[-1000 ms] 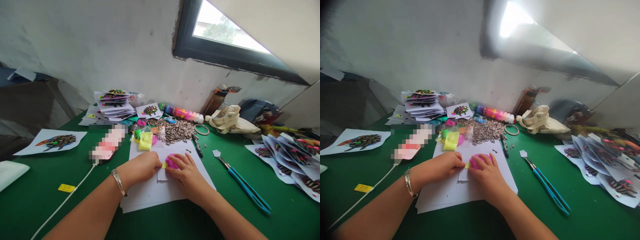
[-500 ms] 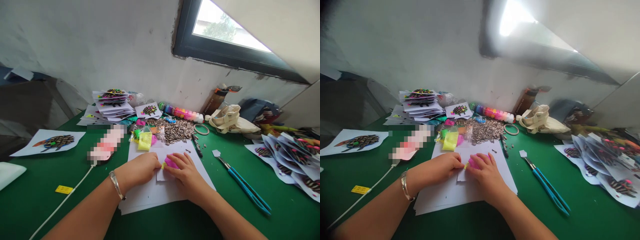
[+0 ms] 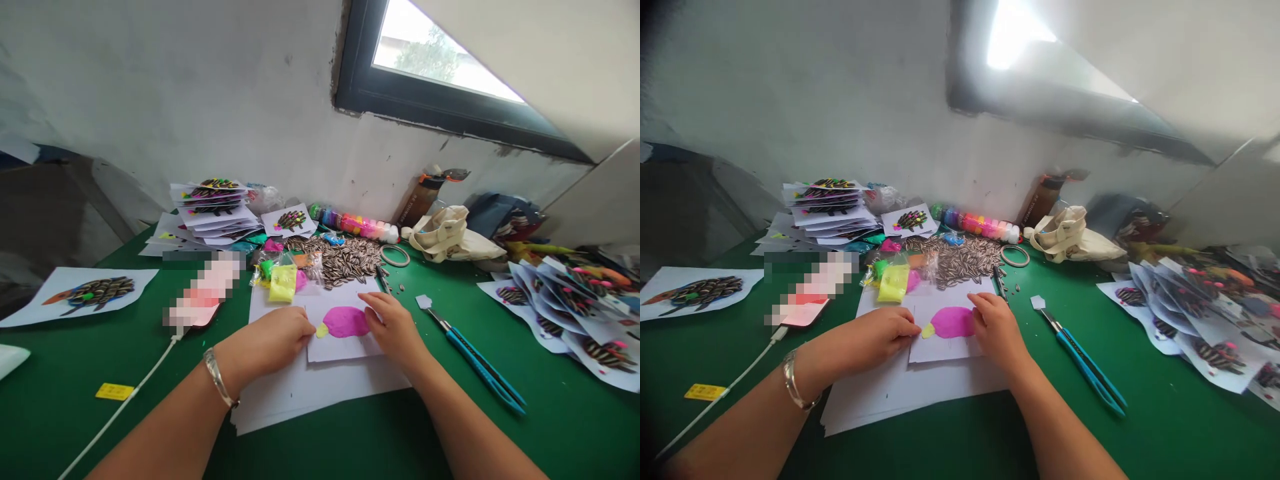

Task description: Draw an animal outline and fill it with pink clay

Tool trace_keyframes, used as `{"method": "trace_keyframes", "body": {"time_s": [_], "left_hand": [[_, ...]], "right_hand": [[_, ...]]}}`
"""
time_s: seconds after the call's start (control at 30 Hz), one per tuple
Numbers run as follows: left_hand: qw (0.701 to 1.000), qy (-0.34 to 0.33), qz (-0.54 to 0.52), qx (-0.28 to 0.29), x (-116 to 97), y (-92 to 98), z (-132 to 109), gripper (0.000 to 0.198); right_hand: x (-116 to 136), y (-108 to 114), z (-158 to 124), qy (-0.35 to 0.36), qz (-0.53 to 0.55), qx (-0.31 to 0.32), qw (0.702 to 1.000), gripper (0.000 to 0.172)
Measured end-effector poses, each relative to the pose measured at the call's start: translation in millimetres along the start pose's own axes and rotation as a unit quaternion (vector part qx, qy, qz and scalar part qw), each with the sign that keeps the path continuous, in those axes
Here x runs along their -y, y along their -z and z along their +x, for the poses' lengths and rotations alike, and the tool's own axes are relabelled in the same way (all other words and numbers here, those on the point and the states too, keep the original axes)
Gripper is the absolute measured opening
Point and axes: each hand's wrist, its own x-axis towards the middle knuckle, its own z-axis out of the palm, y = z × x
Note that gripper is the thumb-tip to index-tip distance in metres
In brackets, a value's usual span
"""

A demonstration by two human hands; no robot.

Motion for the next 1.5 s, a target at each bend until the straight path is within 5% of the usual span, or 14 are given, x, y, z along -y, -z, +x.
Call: {"method": "trace_keyframes", "body": {"time_s": [0.17,0.5,0.83,1.2,1.37,1.5], "left_hand": [[1.000,0.021,0.016,0.016,-3,6.0,0,0.024],[0.998,0.038,0.049,-0.002,-2,-3.8,2,0.013],[0.998,0.041,0.039,-0.019,-4,-3.6,4,0.017],[0.989,0.049,0.120,-0.067,-4,-16.0,15,0.028],[0.991,0.053,0.106,-0.057,-4,-16.1,13,0.032],[0.993,0.048,0.100,-0.051,-6,-14.3,13,0.027]], "right_hand": [[-12,-1,10,-0.064,-0.103,0.036,0.992,0.034],[-24,-6,30,-0.017,-0.130,0.090,0.987,0.023],[-42,3,22,-0.055,-0.063,0.022,0.996,0.020],[-38,13,19,-0.051,-0.025,0.072,0.996,0.021],[-48,19,20,-0.083,-0.006,0.008,0.997,0.028],[-26,16,17,-0.066,0.051,-0.028,0.996,0.025]]}}
